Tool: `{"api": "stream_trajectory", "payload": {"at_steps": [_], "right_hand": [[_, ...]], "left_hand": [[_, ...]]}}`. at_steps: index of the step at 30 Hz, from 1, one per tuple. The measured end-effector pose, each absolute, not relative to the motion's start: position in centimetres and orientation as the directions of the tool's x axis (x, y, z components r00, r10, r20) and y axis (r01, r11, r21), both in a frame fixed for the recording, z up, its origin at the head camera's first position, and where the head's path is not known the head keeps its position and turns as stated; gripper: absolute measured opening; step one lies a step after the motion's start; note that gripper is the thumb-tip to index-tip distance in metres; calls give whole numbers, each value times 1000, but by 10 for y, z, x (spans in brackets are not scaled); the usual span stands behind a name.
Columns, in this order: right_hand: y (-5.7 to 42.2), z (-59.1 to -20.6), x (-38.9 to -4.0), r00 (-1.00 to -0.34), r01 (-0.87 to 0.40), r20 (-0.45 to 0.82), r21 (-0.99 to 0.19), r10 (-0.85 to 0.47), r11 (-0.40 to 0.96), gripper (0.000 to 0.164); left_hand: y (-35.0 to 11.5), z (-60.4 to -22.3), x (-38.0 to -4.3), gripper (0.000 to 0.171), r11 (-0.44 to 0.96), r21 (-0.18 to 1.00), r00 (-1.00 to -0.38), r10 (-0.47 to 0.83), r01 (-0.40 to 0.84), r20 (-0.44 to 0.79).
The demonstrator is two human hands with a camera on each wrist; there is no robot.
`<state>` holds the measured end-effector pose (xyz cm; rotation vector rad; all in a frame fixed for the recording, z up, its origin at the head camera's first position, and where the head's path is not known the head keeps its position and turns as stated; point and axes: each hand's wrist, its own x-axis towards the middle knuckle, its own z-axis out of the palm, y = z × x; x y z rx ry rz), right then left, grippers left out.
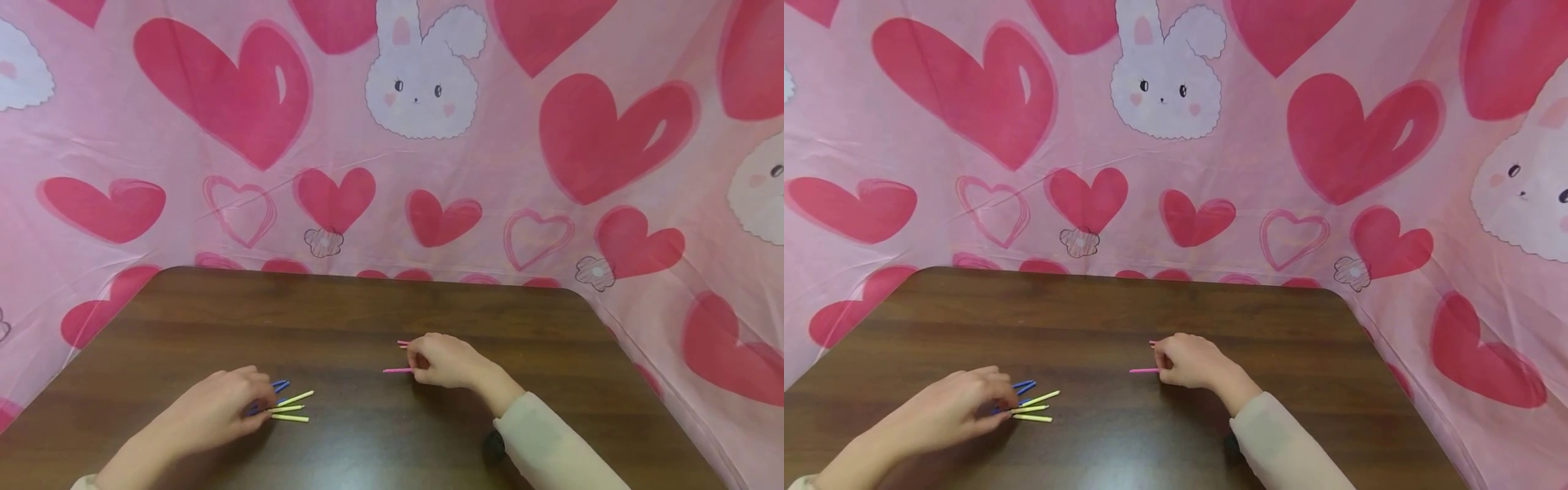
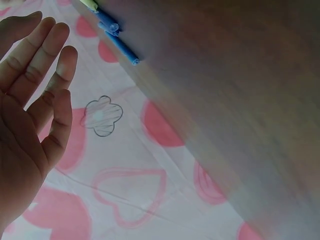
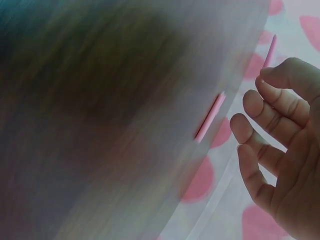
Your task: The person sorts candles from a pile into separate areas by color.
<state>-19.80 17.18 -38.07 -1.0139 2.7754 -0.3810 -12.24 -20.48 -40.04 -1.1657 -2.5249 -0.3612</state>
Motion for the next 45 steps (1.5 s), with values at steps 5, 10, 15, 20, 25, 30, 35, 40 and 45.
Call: {"api": "stream_trajectory", "payload": {"at_steps": [5, 10, 15, 20, 25, 30, 35, 40, 45], "right_hand": [[184, -383, -207, -785, -572, -62, -310, -616, 760, 15], [193, -387, -217, -813, -529, -64, -333, -579, 781, 13], [199, -392, -226, -836, -488, -87, -335, -542, 806, 13], [203, -394, -232, -853, -464, -91, -316, -514, 827, 16], [201, -394, -235, -843, -477, -96, -319, -529, 819, 15], [197, -393, -236, -848, -464, -113, -311, -517, 829, 16], [193, -393, -238, -859, -427, -155, -308, -488, 850, 17], [191, -395, -239, -857, -429, -166, -295, -488, 854, 17], [190, -396, -240, -867, -414, -165, -291, -471, 863, 17]], "left_hand": [[-204, -398, -125, 26, 630, 102, -616, 692, 770, 377], [-201, -397, -127, 26, 639, 97, -625, 692, 763, 363], [-197, -396, -129, 28, 641, 105, -634, 695, 760, 340], [-196, -396, -132, 26, 634, 141, -644, 704, 760, 301], [-195, -398, -132, 27, 617, 131, -622, 715, 776, 319], [-192, -396, -134, 25, 609, 139, -618, 723, 781, 308], [-191, -394, -133, 24, 616, 165, -635, 721, 771, 277], [-190, -393, -132, 25, 622, 169, -643, 719, 765, 264], [-191, -394, -132, 26, 614, 173, -637, 721, 770, 275]]}}
